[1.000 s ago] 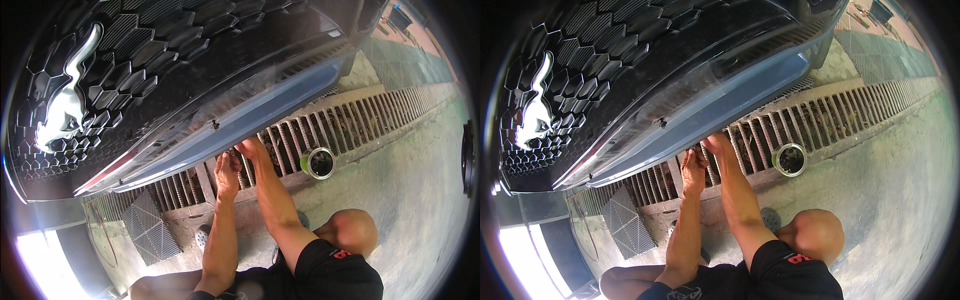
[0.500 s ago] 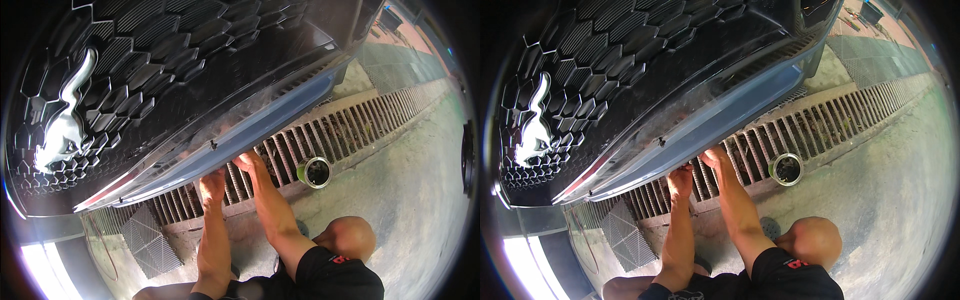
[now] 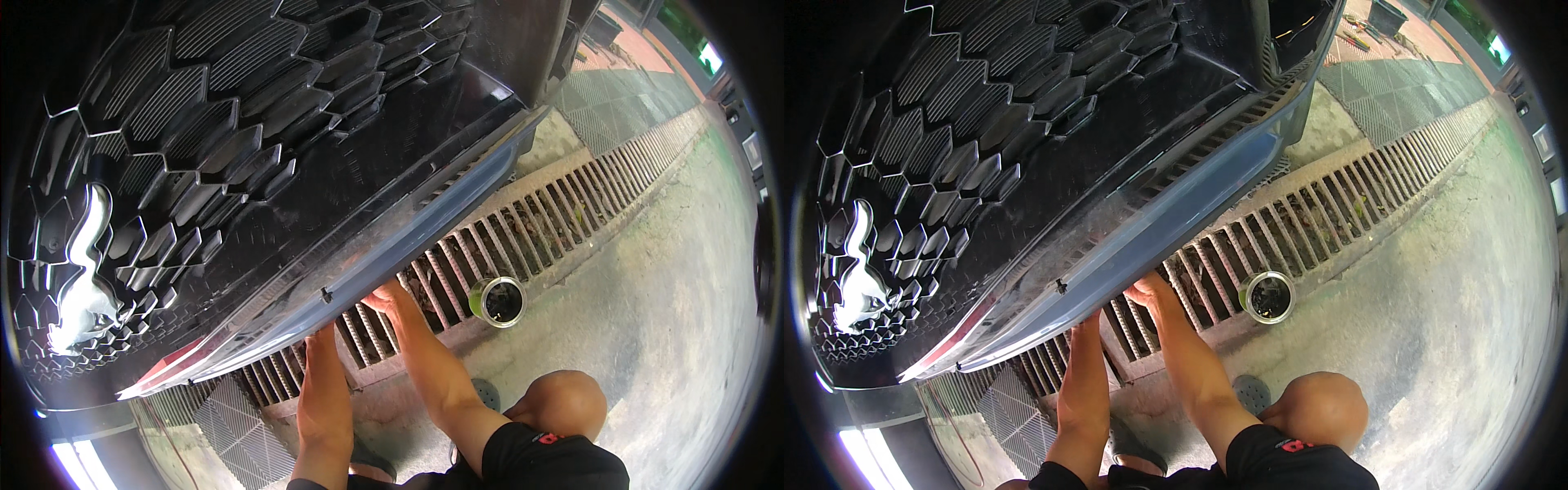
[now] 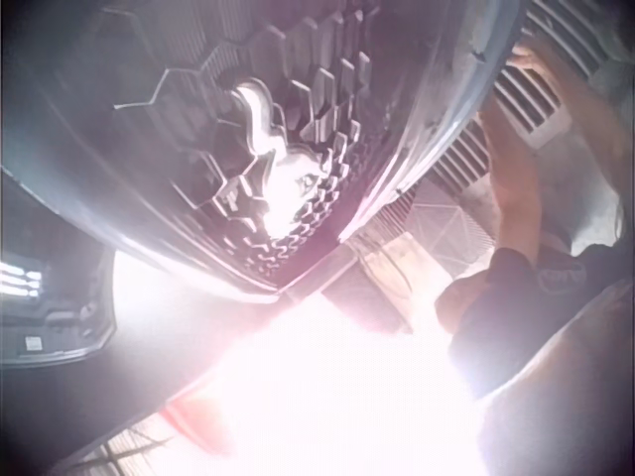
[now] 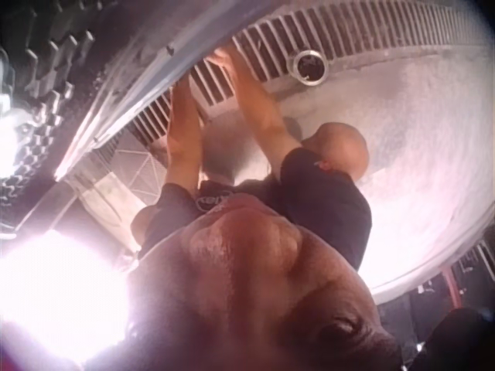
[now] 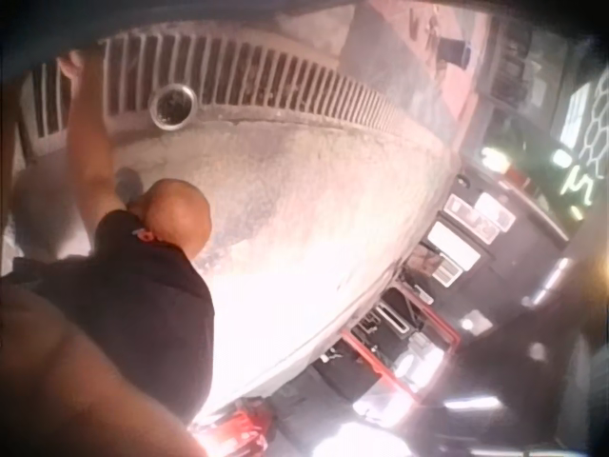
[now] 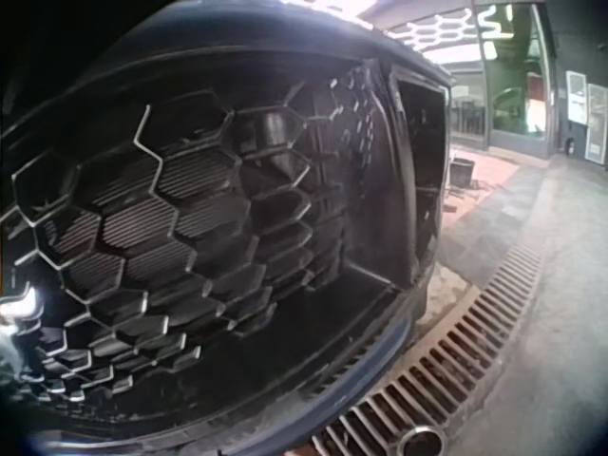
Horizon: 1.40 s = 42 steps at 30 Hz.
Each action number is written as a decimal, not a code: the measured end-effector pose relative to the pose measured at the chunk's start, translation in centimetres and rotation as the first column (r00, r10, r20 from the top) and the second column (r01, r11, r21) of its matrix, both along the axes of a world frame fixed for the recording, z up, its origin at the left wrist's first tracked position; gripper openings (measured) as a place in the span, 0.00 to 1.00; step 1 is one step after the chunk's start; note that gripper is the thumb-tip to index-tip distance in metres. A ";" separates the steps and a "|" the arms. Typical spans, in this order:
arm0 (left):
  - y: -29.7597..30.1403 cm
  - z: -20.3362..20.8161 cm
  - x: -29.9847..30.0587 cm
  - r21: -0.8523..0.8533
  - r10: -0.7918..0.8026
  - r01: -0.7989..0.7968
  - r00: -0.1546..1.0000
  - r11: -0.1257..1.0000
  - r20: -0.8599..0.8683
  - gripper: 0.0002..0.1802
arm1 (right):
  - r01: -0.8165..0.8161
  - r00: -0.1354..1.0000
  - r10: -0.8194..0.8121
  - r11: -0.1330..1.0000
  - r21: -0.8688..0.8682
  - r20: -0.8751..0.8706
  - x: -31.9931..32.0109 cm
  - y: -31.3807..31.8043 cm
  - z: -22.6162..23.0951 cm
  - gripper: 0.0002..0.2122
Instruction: The person kneels in front of a car and uses a screwdriver to tighten screws along the bottom edge of the front bumper. They repeatedly dip the screwdriver into a small container of screws and fasten them into the bumper's mounting points.
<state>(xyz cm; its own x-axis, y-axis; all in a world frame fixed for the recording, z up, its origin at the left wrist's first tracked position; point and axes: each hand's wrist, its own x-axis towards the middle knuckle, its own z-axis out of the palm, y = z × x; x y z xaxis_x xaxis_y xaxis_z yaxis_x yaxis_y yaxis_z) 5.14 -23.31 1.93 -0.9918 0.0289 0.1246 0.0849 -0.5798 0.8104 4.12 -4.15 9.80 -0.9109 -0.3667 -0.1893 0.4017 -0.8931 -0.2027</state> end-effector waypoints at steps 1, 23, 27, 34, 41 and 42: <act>-0.5 0.0 0.1 -0.123 0.059 -0.061 0.998 0.991 -0.014 0.27 | 0.010 1.000 -0.010 1.000 -0.014 0.003 0.2 -0.4 0.4 0.09; 4.5 4.5 2.8 0.170 -0.050 0.000 0.957 0.985 0.286 0.28 | 0.099 0.995 -0.098 0.981 -0.169 0.011 0.5 -2.6 -5.9 0.21; 0.7 1.9 2.6 -0.369 0.016 0.018 0.996 0.929 0.089 0.27 | 0.078 0.997 -0.075 0.981 -0.179 0.027 0.7 -3.4 -4.1 0.20; 1.3 0.6 1.1 -0.365 -0.043 0.111 0.981 0.925 0.188 0.25 | 0.075 0.997 -0.079 0.981 -0.178 -0.018 0.9 -2.7 -4.3 0.16; -1.8 -0.6 -1.7 0.317 -0.358 0.318 0.930 0.894 0.076 0.27 | -0.027 1.000 0.025 0.982 -0.186 -0.012 1.3 -3.2 -2.5 0.16; -1.1 -0.6 -1.9 0.306 -0.333 0.294 0.939 0.906 0.084 0.27 | -0.016 1.000 0.012 0.985 -0.169 -0.025 1.2 -2.7 -2.7 0.16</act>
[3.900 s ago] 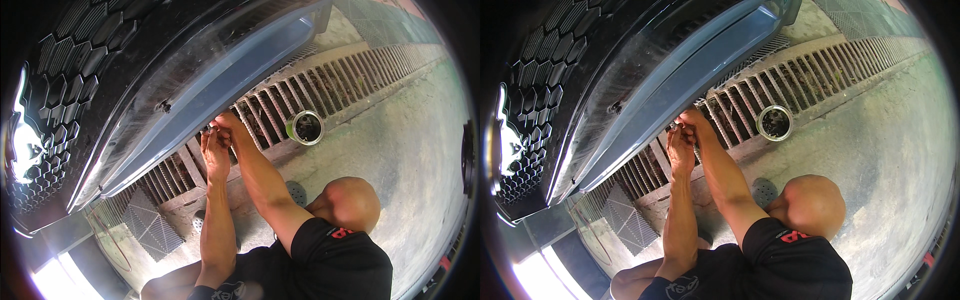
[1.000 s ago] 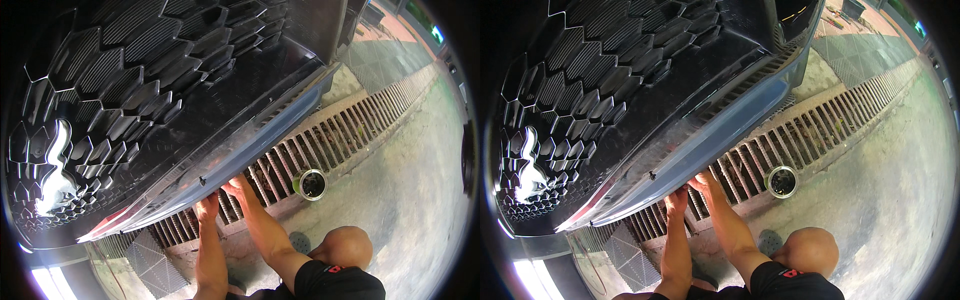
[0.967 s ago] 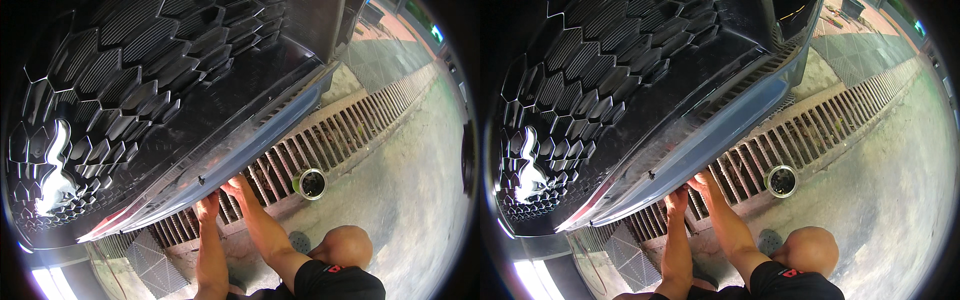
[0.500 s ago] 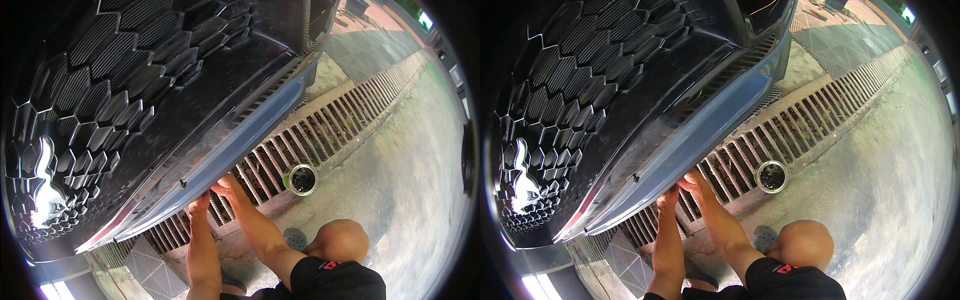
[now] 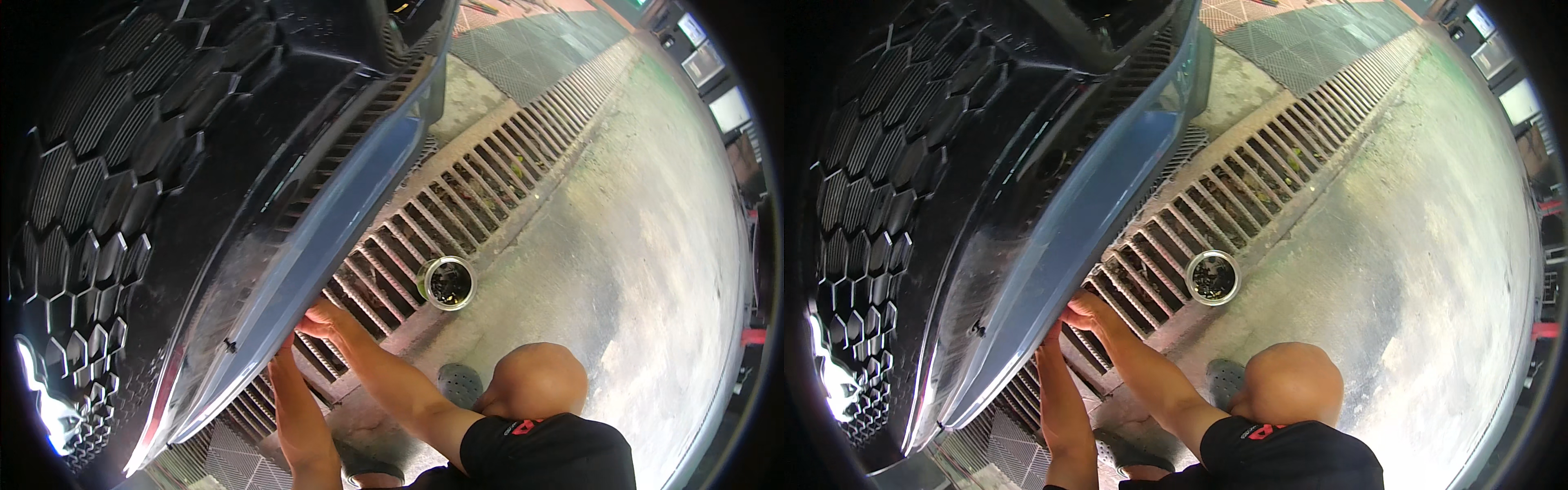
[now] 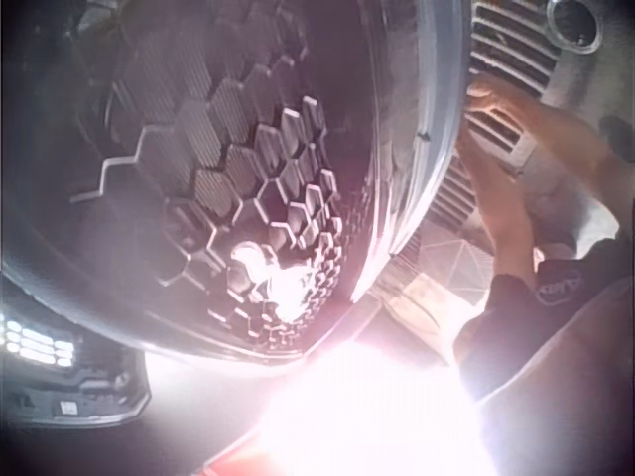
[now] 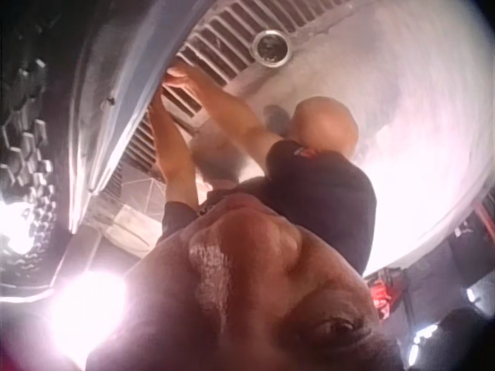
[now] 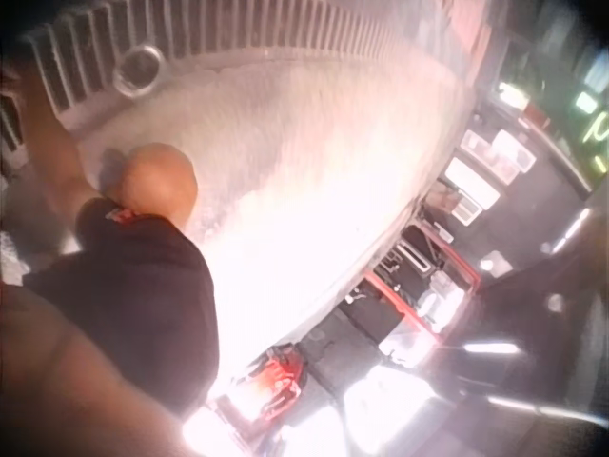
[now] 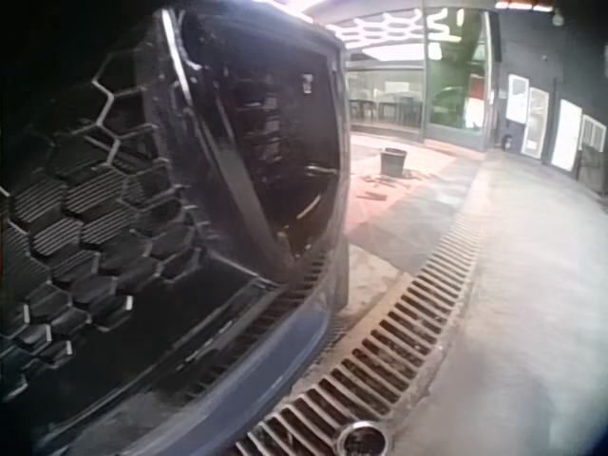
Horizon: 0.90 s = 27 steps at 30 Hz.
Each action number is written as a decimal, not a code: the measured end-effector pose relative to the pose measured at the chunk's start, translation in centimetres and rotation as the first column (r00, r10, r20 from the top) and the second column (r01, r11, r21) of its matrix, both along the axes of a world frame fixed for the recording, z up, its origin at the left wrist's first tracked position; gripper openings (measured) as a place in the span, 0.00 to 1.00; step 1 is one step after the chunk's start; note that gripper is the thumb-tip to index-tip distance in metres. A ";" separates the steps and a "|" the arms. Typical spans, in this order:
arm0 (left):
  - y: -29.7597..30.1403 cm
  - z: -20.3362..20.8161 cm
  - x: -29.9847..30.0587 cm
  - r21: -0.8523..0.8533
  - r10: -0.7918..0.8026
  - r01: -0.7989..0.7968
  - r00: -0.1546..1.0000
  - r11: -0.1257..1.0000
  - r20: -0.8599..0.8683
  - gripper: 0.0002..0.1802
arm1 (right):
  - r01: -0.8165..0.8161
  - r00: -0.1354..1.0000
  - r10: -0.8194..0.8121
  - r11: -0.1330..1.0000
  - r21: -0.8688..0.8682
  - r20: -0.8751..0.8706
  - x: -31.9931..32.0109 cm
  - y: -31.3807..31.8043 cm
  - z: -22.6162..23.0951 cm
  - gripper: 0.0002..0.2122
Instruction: The person kneels in front of a car and uses a screwdriver to tighten screws along the bottom edge of the front bumper. They repeatedly dip the screwdriver into a small container of screws and fasten them into the bumper's mounting points.
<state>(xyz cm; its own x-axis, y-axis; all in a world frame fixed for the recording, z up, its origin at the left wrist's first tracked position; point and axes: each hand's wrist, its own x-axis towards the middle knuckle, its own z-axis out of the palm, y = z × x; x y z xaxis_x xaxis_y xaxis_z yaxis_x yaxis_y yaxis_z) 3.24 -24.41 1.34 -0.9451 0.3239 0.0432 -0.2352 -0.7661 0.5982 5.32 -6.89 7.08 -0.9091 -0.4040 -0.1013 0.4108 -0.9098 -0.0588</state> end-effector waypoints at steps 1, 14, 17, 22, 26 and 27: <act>0.6 0.0 0.0 -0.012 0.017 -0.017 1.000 1.000 0.007 0.27 | 0.008 1.000 -0.008 1.000 0.004 0.001 0.1 0.7 -0.3 0.16; 3.1 2.4 1.2 -0.102 0.082 -0.088 0.995 0.991 -0.063 0.27 | -0.015 0.998 0.012 0.999 -0.048 -0.069 -0.9 1.4 -0.5 0.14; 4.6 2.3 3.2 -0.169 0.320 -0.312 0.947 0.935 0.025 0.25 | 0.010 0.996 -0.009 1.000 0.006 -0.090 -1.0 1.5 -0.7 0.19; 5.1 2.3 5.0 -0.228 0.468 -0.447 0.883 0.865 0.044 0.24 | 0.006 1.000 -0.006 0.973 0.233 -0.003 -0.6 2.1 -0.6 0.30; 5.2 2.2 3.9 -0.198 0.377 -0.341 0.906 0.919 0.191 0.23 | 0.119 0.991 -0.135 0.856 0.504 -0.004 -0.5 1.4 -2.2 0.32; 4.9 2.1 3.8 -0.132 0.342 -0.321 0.918 0.938 0.198 0.22 | 0.114 0.991 -0.131 0.846 0.522 -0.004 -0.6 1.2 -2.7 0.33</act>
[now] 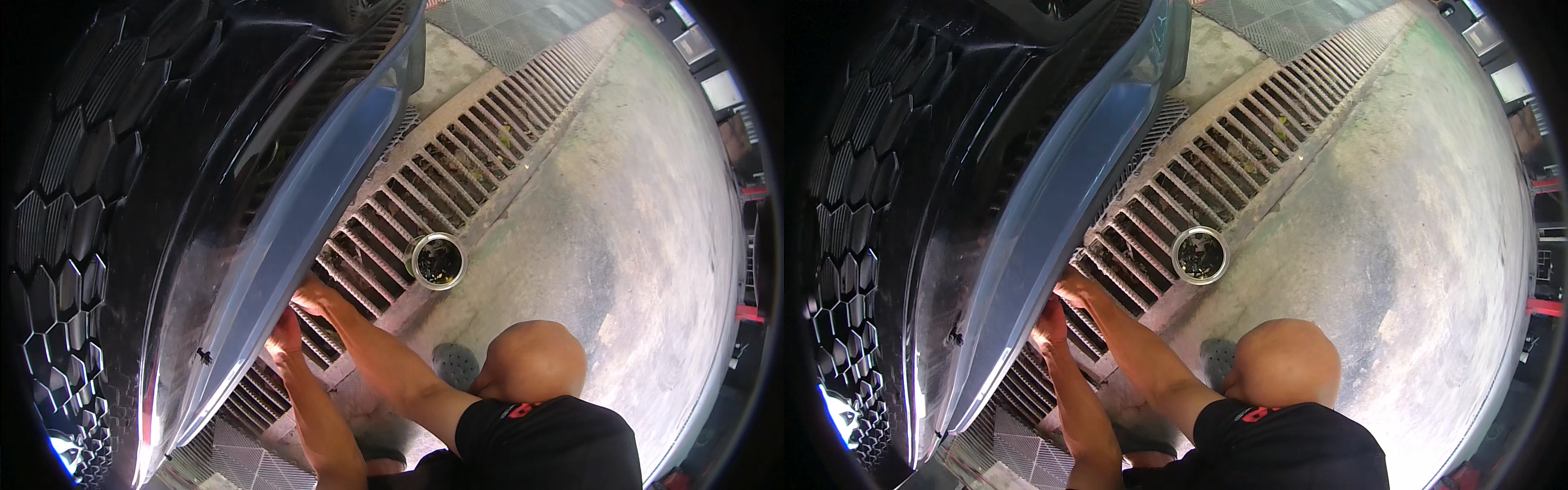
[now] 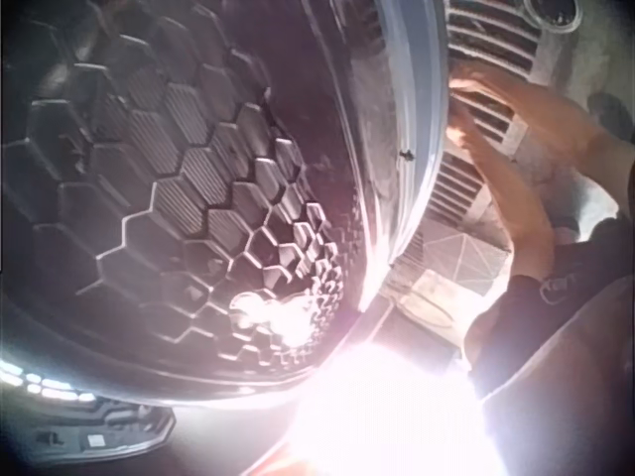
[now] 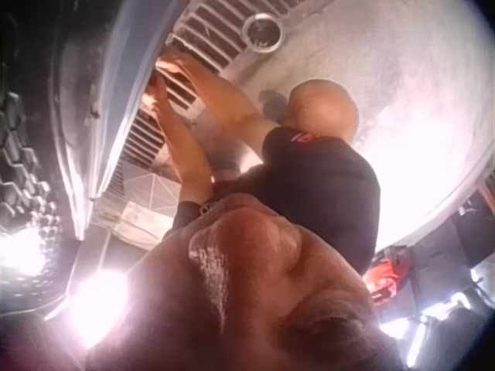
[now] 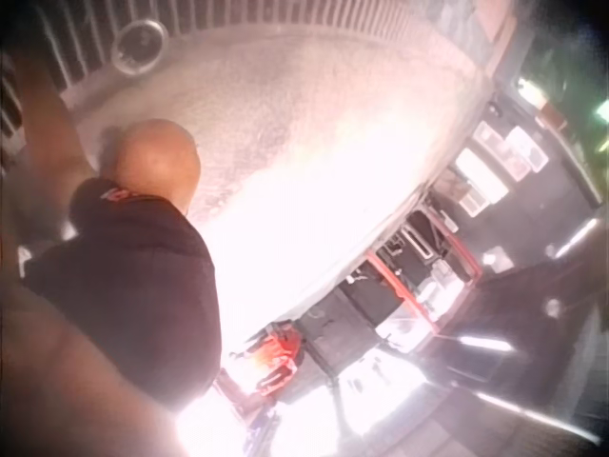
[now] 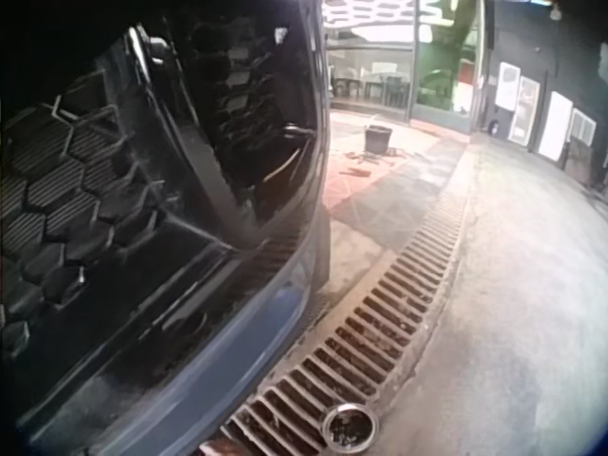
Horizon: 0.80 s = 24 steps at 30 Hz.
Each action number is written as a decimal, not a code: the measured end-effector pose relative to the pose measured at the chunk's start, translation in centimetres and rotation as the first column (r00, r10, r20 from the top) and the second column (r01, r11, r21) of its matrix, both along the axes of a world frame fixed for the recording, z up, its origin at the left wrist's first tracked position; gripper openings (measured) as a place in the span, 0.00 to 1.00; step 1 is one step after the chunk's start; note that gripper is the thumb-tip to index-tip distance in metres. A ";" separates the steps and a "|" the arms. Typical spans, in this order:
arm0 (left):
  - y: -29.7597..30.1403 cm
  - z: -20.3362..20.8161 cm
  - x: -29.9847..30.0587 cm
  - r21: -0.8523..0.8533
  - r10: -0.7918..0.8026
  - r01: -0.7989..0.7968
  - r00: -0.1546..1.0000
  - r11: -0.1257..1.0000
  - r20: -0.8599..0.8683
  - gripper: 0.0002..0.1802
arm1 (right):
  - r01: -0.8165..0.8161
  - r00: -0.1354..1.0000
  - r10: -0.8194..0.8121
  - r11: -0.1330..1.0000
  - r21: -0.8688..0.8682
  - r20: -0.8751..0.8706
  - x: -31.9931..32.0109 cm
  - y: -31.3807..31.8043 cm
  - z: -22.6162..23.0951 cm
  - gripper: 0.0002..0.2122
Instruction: The person kneels in front of a car and uses a screwdriver to tighten screws along the bottom edge of the front bumper. They repeatedly dip the screwdriver into a small container of screws and fasten them into the bumper's mounting points.
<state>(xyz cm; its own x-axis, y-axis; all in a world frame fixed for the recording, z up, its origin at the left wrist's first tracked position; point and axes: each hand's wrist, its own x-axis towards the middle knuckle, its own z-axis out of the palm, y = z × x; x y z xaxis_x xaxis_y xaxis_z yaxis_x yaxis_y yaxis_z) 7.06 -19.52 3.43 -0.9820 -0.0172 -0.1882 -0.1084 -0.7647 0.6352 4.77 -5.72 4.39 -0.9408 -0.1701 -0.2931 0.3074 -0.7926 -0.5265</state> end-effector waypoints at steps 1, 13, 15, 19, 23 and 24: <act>-0.3 -0.1 0.0 0.064 -0.024 0.025 1.000 0.998 -0.019 0.21 | -0.004 1.000 0.004 1.000 0.020 0.002 0.0 -0.3 -0.5 0.33; -1.5 -1.9 -0.8 0.273 -0.011 0.029 0.998 0.962 -0.066 0.19 | -0.048 0.971 0.184 0.770 0.637 -0.150 1.7 3.1 6.4 0.29; 1.2 -1.1 -0.8 0.273 -0.047 0.072 0.994 0.959 -0.098 0.20 | -0.058 0.987 0.131 0.825 0.562 -0.090 2.3 4.5 6.2 0.26; 5.4 1.3 -1.1 0.266 -0.115 0.152 0.982 0.952 -0.147 0.21 | -0.004 0.997 0.017 0.986 0.165 -0.074 3.1 5.4 2.6 0.19; 4.2 1.7 -1.0 0.215 -0.062 0.084 0.992 0.973 -0.111 0.21 | 0.010 0.991 -0.017 0.999 -0.053 -0.131 4.1 5.3 2.7 0.08; 4.2 1.7 -1.0 0.223 -0.052 0.073 0.994 0.972 -0.098 0.21 | -0.003 0.991 -0.005 0.998 -0.059 -0.136 4.4 5.4 2.5 0.10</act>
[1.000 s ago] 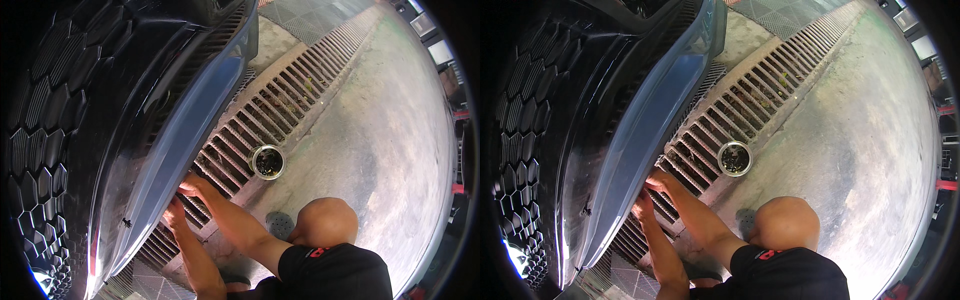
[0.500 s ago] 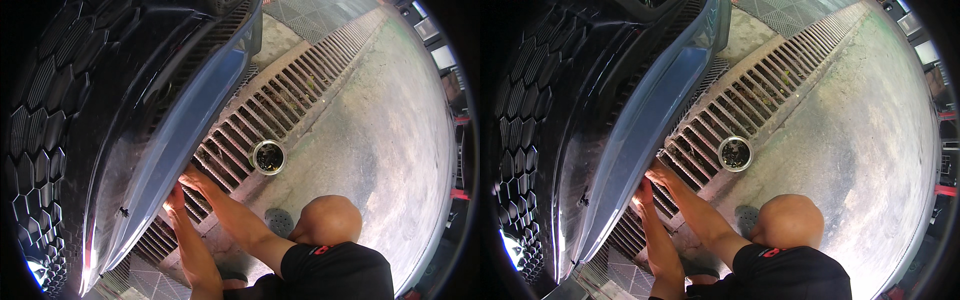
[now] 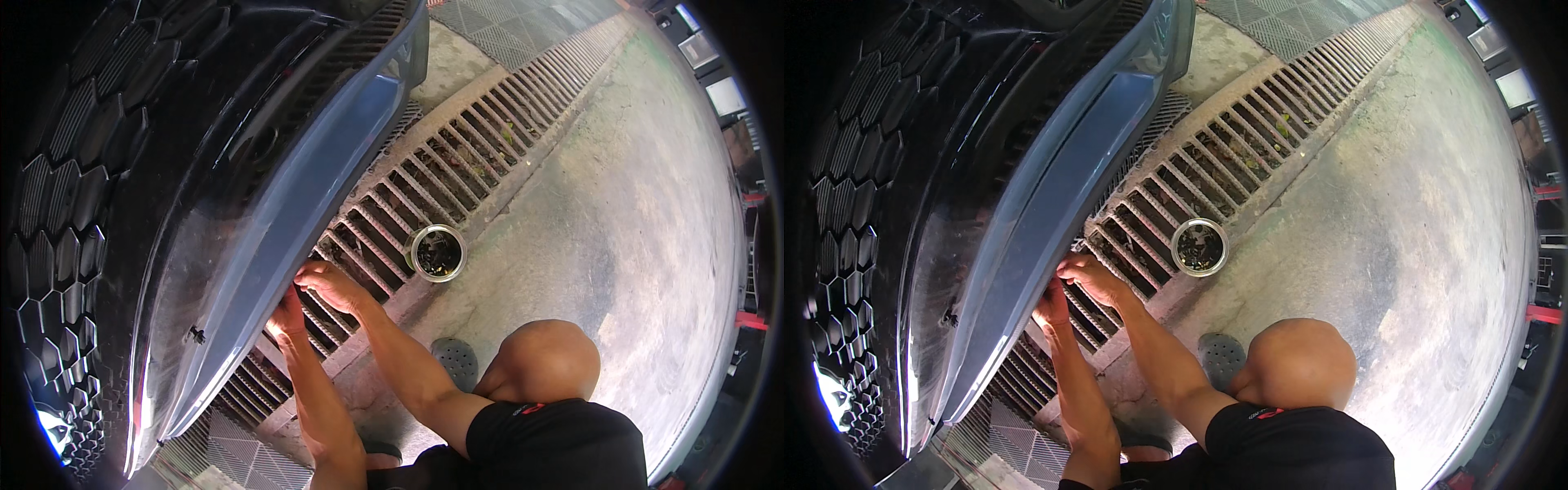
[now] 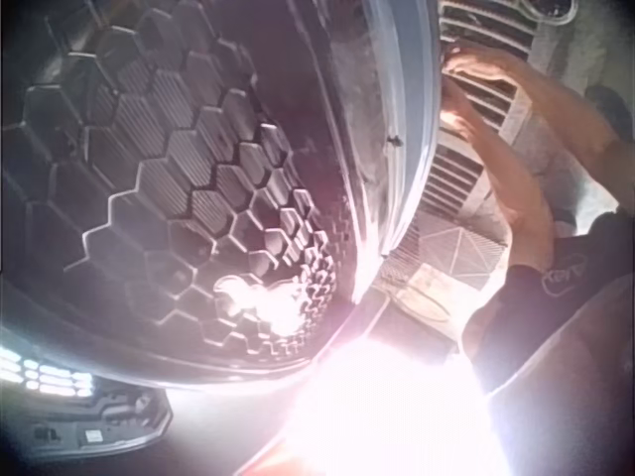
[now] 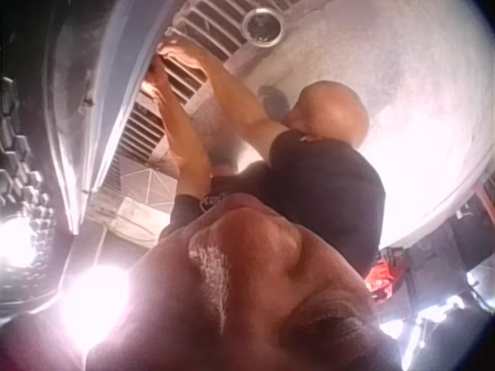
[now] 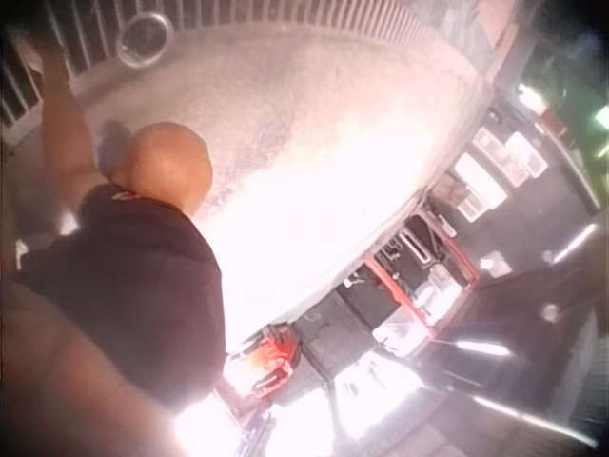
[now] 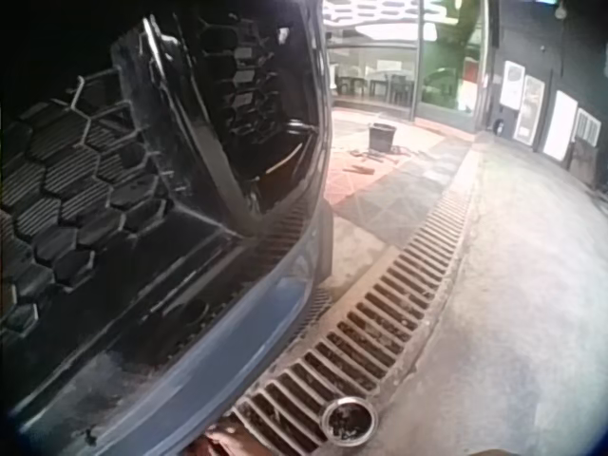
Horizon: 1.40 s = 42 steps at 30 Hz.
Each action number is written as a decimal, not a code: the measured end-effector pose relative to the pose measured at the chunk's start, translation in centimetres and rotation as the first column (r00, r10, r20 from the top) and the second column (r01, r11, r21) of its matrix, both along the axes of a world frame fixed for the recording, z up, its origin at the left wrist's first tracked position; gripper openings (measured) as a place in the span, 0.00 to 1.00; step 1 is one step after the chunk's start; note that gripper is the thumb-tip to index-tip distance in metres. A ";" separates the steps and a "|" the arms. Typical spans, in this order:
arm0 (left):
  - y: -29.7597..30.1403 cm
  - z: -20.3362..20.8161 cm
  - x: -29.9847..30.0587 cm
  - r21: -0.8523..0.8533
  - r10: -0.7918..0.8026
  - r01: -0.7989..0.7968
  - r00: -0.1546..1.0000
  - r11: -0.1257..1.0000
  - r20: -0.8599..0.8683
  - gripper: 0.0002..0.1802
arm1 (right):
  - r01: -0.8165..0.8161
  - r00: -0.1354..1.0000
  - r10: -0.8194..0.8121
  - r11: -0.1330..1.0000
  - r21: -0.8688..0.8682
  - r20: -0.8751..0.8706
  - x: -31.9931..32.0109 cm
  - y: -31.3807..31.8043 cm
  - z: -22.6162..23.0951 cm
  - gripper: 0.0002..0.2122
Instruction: The person kneels in front of a car and uses a screwdriver to tighten screws along the bottom edge of the front bumper. They repeatedly dip the screwdriver into a small container of screws and fasten them into the bumper's mounting points.
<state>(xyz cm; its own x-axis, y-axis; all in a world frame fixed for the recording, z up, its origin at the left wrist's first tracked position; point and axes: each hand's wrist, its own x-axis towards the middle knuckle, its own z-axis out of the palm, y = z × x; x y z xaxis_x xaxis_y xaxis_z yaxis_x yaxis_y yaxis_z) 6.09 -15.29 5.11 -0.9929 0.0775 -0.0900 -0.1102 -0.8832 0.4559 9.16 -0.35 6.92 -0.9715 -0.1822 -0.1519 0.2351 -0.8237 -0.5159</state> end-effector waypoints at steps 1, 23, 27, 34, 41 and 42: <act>0.0 0.0 0.1 0.002 0.023 -0.023 0.999 1.000 0.030 0.21 | -0.012 1.000 0.012 1.000 -0.006 -0.006 0.4 0.3 -0.2 0.13; 1.2 0.9 -0.1 -0.020 0.096 -0.095 0.995 0.995 0.030 0.19 | 0.165 0.986 -0.166 0.986 0.028 0.028 0.7 1.5 2.3 0.12; 1.6 1.0 0.0 -0.042 0.108 -0.106 0.993 0.993 0.055 0.19 | 0.124 0.990 -0.103 0.963 0.238 -0.098 -0.2 2.6 2.2 0.12; 0.6 -0.3 -0.2 -0.014 0.162 -0.161 0.985 0.987 0.054 0.16 | 0.132 0.985 -0.088 0.939 0.316 -0.148 -0.1 2.8 2.5 0.13; 0.6 -0.2 0.1 -0.032 -0.002 0.000 0.998 0.999 -0.057 0.18 | -0.009 0.998 0.022 0.980 0.197 -0.063 0.7 2.6 2.8 0.12; 0.6 0.0 0.3 -0.049 -0.107 0.102 0.987 0.994 -0.122 0.19 | -0.060 0.997 0.067 0.981 0.185 -0.032 0.9 2.6 2.9 0.12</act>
